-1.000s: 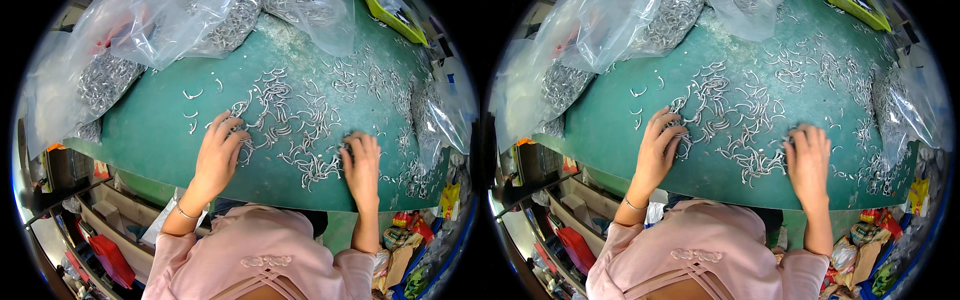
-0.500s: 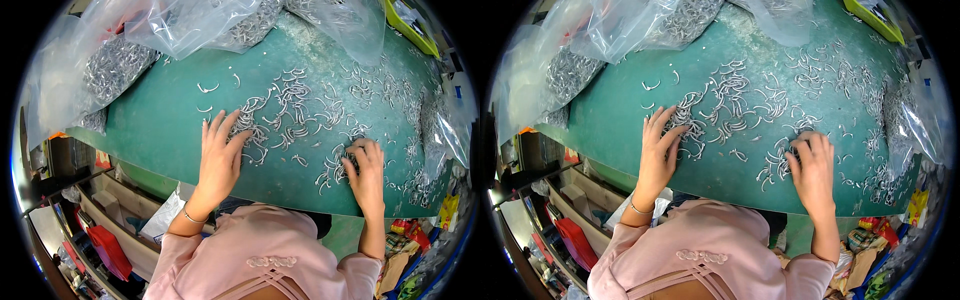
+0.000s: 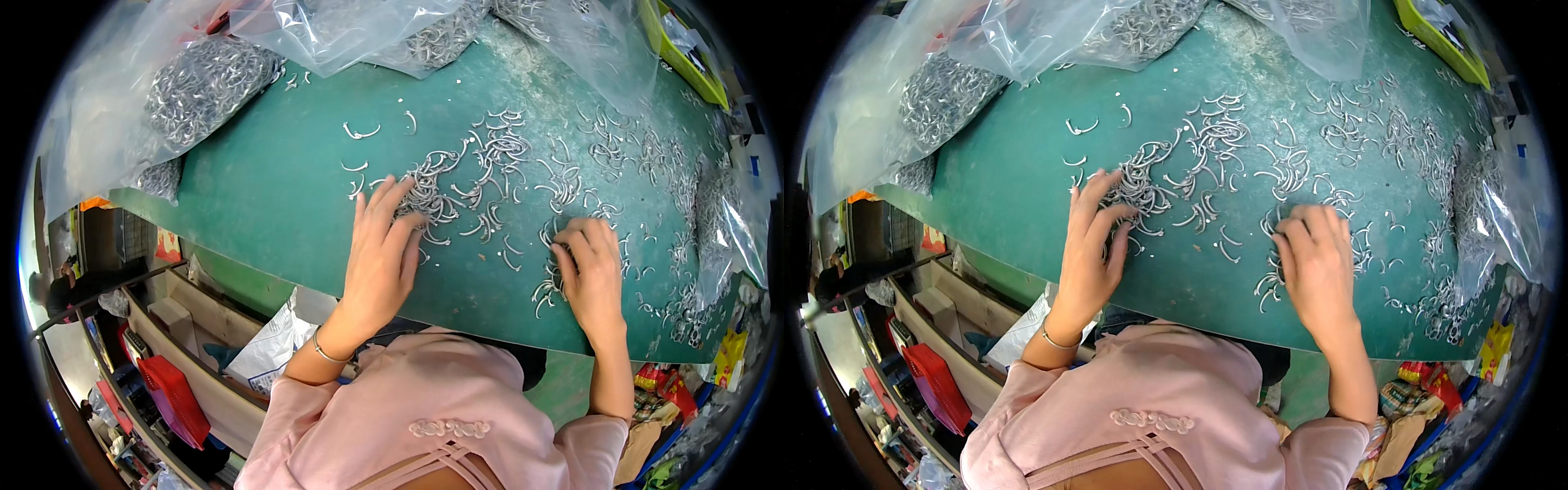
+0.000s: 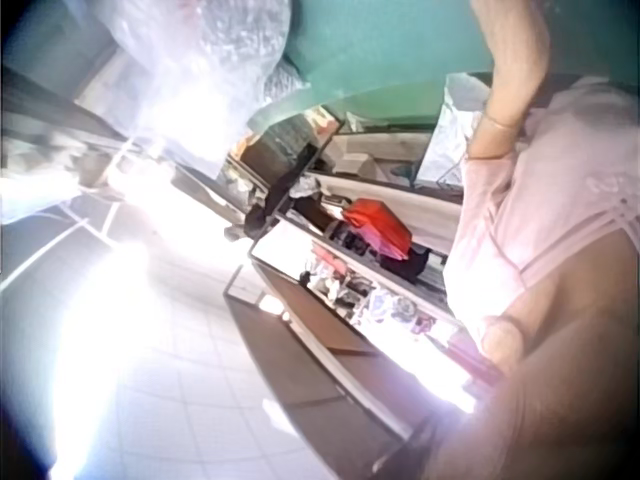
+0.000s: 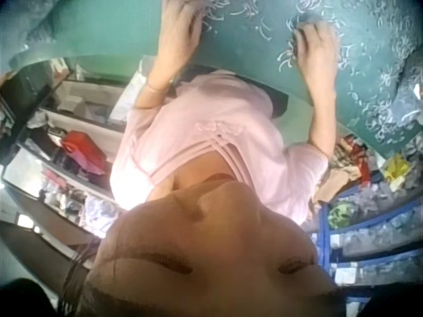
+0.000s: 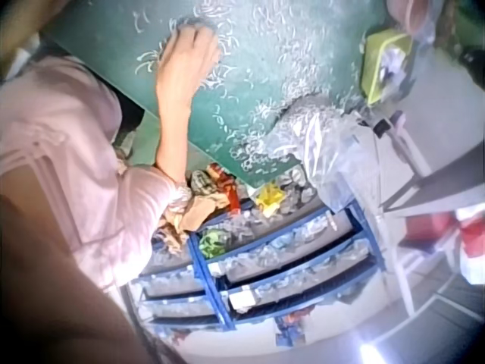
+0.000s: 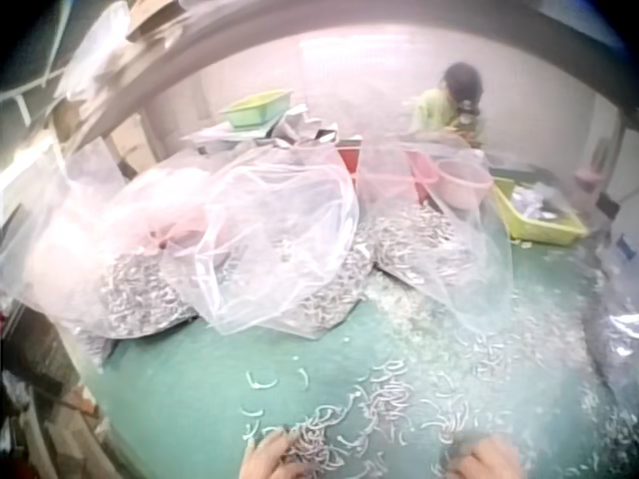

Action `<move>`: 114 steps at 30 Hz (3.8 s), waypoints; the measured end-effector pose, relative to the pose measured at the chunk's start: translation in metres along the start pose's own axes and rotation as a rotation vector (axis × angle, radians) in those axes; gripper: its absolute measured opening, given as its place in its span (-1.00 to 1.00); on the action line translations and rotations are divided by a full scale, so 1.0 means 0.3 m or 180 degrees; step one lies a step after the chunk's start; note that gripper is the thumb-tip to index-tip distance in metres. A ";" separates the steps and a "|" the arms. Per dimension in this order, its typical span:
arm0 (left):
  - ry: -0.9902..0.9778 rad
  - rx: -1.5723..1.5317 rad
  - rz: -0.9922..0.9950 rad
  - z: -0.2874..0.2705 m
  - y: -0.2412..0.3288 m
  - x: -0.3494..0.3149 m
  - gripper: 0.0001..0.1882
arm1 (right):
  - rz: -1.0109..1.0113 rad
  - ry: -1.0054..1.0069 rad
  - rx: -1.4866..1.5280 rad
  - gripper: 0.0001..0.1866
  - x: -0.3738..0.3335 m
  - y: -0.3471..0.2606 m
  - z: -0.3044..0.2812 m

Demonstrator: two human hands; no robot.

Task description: The person sorts small silver metal hooks on a green table, picking them up and placing them into piles. They occasionally transfer hooks into a plastic bag. The task is performed by hand without tools.

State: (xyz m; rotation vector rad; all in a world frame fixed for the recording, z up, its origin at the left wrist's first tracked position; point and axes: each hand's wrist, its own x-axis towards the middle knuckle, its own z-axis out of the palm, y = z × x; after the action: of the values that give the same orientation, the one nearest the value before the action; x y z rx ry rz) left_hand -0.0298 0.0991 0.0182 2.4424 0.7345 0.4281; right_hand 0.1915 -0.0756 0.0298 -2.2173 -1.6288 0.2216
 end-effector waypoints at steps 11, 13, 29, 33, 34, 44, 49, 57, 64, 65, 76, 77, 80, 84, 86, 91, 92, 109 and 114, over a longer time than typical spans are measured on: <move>-0.0694 -0.0273 0.1006 0.068 0.022 -0.030 -0.51 | -0.0496 -0.0498 -0.0142 -0.44 0.068 -0.037 0.056; -0.0836 -0.0430 0.1236 0.094 0.051 -0.045 -0.51 | -0.0117 -0.0280 -0.0349 -0.49 0.049 0.001 0.019; 0.0730 -0.0124 -0.0301 -0.084 -0.097 -0.112 -0.69 | -0.0523 -0.0476 0.0235 -0.63 0.110 -0.103 0.019; 0.0426 -0.0154 -0.0063 -0.074 -0.116 -0.020 -0.67 | -0.0599 0.0016 0.0403 -0.74 0.201 -0.181 0.065; 0.0273 -0.0122 0.0030 -0.072 -0.118 0.005 -0.68 | -0.0689 -0.0009 0.0332 -0.74 0.229 -0.219 0.086; 0.0369 -0.0031 -0.0194 -0.129 -0.174 -0.057 -0.77 | -0.0851 -0.0099 0.0176 -0.85 0.290 -0.232 0.168; -0.0034 -0.3777 -0.1364 -0.124 -0.088 -0.125 -0.65 | -0.0175 -0.0936 0.2287 -0.88 0.276 -0.359 0.092; 0.0216 -0.2470 -0.1534 -0.107 -0.107 -0.169 -0.78 | -0.0837 -0.0372 0.1246 -0.73 0.332 -0.361 0.184; 0.0191 -0.0697 -0.0109 -0.115 -0.182 -0.060 -0.71 | -0.1105 -0.0555 0.0961 -0.78 0.322 -0.346 0.230; 0.0046 -0.0646 -0.0060 -0.119 -0.190 -0.057 -0.73 | -0.1115 -0.0542 0.0925 -0.79 0.323 -0.345 0.228; 0.0282 -0.0823 -0.0338 -0.146 -0.210 -0.098 -0.78 | -0.0681 -0.0105 0.1220 -0.89 0.342 -0.311 0.156; 0.0406 -0.0911 -0.0312 -0.144 -0.208 -0.099 -0.77 | -0.0655 -0.0121 0.1322 -0.89 0.341 -0.317 0.149; 0.0454 -0.2029 -0.0995 -0.163 -0.185 -0.116 -0.77 | -0.0130 -0.0538 0.1971 -0.89 0.322 -0.348 0.119; -0.0088 -0.4184 -0.1753 -0.178 -0.176 -0.144 -0.70 | 0.0053 -0.0638 0.2797 -0.88 0.297 -0.422 0.163; -0.0393 -0.4764 -0.1976 -0.186 -0.171 -0.142 -0.66 | -0.0608 -0.0721 0.2774 -0.86 0.305 -0.459 0.204; 0.0424 -0.2791 -0.1541 -0.174 -0.263 -0.146 -0.81 | -0.0696 -0.0295 0.2247 -0.81 0.329 -0.445 0.180; 0.0852 -0.1762 -0.1091 -0.175 -0.288 -0.134 -0.82 | -0.0992 -0.0425 0.1851 -0.75 0.323 -0.423 0.168; 0.0281 -0.0146 -0.0025 -0.158 -0.261 -0.138 -0.80 | -0.1130 -0.0227 0.0757 -0.86 0.366 -0.425 0.244; 0.1130 0.0511 -0.0656 -0.200 -0.306 -0.161 -0.80 | -0.1267 -0.0435 0.0953 -0.81 0.394 -0.519 0.335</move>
State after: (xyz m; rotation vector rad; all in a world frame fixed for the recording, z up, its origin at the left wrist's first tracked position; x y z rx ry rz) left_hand -0.1323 0.1598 0.0058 2.4300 1.1987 0.7571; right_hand 0.0566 0.0969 0.0098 -1.6523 -1.9248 0.4782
